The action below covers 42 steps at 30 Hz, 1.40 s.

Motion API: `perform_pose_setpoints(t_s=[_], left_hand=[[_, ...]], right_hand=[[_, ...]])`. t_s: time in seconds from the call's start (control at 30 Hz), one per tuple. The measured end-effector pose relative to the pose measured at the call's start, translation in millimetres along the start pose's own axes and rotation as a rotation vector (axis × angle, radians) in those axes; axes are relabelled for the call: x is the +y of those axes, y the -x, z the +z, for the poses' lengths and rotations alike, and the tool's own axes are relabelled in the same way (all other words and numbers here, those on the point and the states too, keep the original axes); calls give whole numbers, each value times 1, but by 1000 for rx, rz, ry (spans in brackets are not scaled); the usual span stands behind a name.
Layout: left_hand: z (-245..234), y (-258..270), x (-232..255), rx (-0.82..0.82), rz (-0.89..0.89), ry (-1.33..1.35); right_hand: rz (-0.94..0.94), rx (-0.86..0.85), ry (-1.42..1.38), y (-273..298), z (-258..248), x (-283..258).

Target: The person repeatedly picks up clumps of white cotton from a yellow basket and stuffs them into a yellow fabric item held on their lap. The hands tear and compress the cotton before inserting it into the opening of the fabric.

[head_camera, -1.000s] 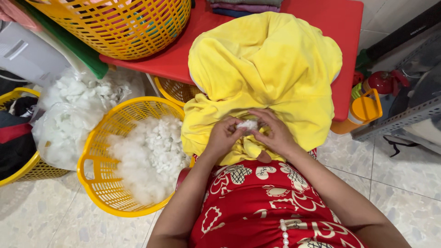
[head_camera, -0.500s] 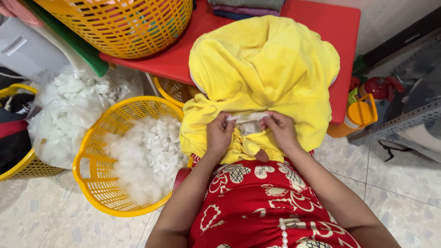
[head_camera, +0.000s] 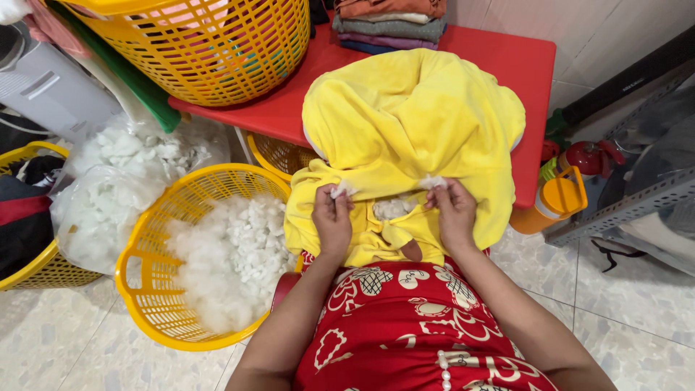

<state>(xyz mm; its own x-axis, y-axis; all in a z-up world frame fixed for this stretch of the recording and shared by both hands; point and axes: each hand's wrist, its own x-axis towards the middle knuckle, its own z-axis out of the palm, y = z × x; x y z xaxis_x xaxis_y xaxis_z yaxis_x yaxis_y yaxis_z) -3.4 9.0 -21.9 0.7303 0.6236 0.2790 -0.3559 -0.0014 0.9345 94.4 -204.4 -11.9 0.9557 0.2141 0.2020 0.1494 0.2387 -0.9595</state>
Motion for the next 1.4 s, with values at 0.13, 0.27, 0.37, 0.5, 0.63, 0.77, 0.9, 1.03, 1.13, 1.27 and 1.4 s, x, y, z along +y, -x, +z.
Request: perform_pose_setpoints(t_s=[0.13, 0.27, 0.37, 0.5, 0.63, 0.77, 0.9, 1.03, 1.13, 1.27, 1.4], left_hand=[[7, 5, 15, -222, -67, -189], [15, 4, 34, -418, -180, -315], [17, 2, 42, -522, -173, -358], [18, 5, 44, -519, -56, -409], [18, 5, 46, -495, -179, -483], [18, 4, 49, -381, -107, -549], [17, 2, 43, -259, -270, -555], [14, -1, 35, -78, -198, -274], [15, -1, 39, -28, -223, -248], [17, 0, 56, -233, -323, -287], [18, 2, 62, -556, -238, -341]], right_hand=[[202, -221, 311, 8, 10, -8], [165, -331, 634, 11, 22, -17], [151, -340, 715, 10, 28, -21], [37, -370, 638, 12, 28, -18], [30, -392, 643, 11, 24, -13], [130, -425, 403, 9, 18, -4], [159, -371, 275, 9, 7, 5], [21, -212, 62, 5, -3, 12], [-19, -162, 48, 5, -4, 13], [-61, -205, 265, 11, 6, 3], [5, -384, 691, 12, 22, -9]])
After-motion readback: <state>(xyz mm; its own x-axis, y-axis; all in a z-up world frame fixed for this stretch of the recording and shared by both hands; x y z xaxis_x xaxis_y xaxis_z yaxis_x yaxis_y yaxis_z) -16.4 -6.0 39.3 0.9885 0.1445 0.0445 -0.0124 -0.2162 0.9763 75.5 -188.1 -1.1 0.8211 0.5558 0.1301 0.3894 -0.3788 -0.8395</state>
